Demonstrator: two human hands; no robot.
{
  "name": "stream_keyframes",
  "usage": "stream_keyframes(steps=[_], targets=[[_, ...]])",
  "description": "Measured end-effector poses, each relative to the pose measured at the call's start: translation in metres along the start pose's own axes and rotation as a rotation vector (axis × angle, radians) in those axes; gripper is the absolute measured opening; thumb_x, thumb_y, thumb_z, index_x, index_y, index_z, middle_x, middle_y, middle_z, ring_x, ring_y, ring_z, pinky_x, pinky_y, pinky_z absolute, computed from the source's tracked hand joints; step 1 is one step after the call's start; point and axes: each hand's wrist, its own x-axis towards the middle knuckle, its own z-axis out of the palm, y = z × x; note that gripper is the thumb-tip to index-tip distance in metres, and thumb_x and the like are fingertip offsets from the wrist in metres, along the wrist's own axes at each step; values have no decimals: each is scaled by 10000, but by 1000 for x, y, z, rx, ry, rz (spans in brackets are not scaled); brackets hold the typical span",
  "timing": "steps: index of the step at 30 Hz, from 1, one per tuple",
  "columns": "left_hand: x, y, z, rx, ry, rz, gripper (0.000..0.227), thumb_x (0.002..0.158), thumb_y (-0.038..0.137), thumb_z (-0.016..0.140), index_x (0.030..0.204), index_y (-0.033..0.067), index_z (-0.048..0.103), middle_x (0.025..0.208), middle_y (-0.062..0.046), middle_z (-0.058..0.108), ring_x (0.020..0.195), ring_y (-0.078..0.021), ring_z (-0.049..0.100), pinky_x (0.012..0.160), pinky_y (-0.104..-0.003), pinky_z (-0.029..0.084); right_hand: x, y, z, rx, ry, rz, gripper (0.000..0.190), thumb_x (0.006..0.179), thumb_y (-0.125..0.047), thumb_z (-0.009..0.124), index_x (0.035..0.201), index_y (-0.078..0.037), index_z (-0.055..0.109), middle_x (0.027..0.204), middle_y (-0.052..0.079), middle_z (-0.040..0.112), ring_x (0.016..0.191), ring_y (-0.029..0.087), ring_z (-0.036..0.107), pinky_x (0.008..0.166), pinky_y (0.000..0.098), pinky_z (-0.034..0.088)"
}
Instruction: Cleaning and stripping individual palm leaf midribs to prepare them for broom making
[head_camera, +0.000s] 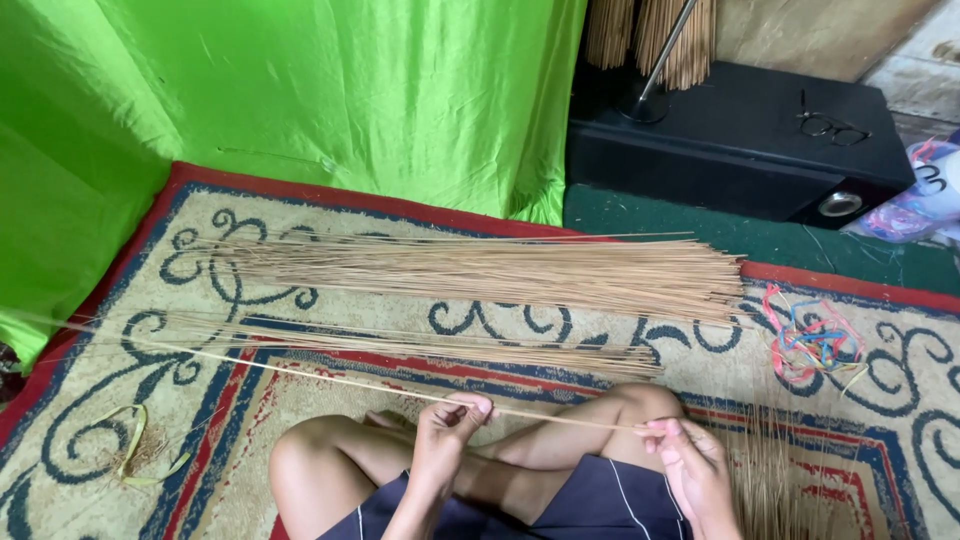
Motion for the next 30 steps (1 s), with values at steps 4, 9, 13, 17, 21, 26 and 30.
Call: stream_keyframes(steps=[4,9,13,17,21,26,30], targets=[[13,-7,-12,-199,167,-58,260,1025,98,561,1097,-103,710,1072,-191,754,817,-204,644,819,-336,554,17,-12,-10,-21,65,-52,215,1034,-100,565,1039,14,747,878,161,737,786,230,656,717,337,552],[40,-14,-37,-280,250,46,152,1049,84,562,1055,-12,680,910,-118,663,791,-160,588,781,-286,505,44,-5,-37,7,243,14,196,1108,-157,571,1134,-7,694,1086,191,726,847,183,642,799,286,541],[56,-5,-25,-139,353,-53,215,1033,175,579,1145,27,688,908,-50,664,802,-114,602,799,-263,475,71,26,-49,58,200,74,185,1091,-159,600,1119,-1,691,1080,196,717,827,164,627,814,272,537],[82,-11,-22,18,368,-166,508,960,420,587,1262,13,619,1082,-64,672,914,-141,598,899,-318,478,91,49,-43,50,180,132,163,1075,-155,612,1112,-30,709,1087,171,721,841,152,628,809,253,531],[110,-38,-35,-180,355,-163,526,990,376,586,1325,-29,566,1085,-102,653,864,-168,612,819,-313,500,104,78,-51,30,190,201,157,1067,-163,626,1109,-33,703,1038,151,721,827,147,626,779,250,526],[140,-58,-49,-273,340,-111,256,1067,219,530,1197,7,591,1008,-85,603,820,-152,605,781,-299,493,117,90,-48,27,192,251,144,1065,-157,631,1086,-39,712,1031,142,732,818,142,637,768,248,529],[159,-79,-57,-234,373,-51,163,1093,111,511,1038,35,644,910,-66,649,753,-120,583,711,-277,512,130,90,-45,-37,169,288,146,1064,-156,616,1119,-43,690,1021,130,716,864,165,656,787,272,551]])
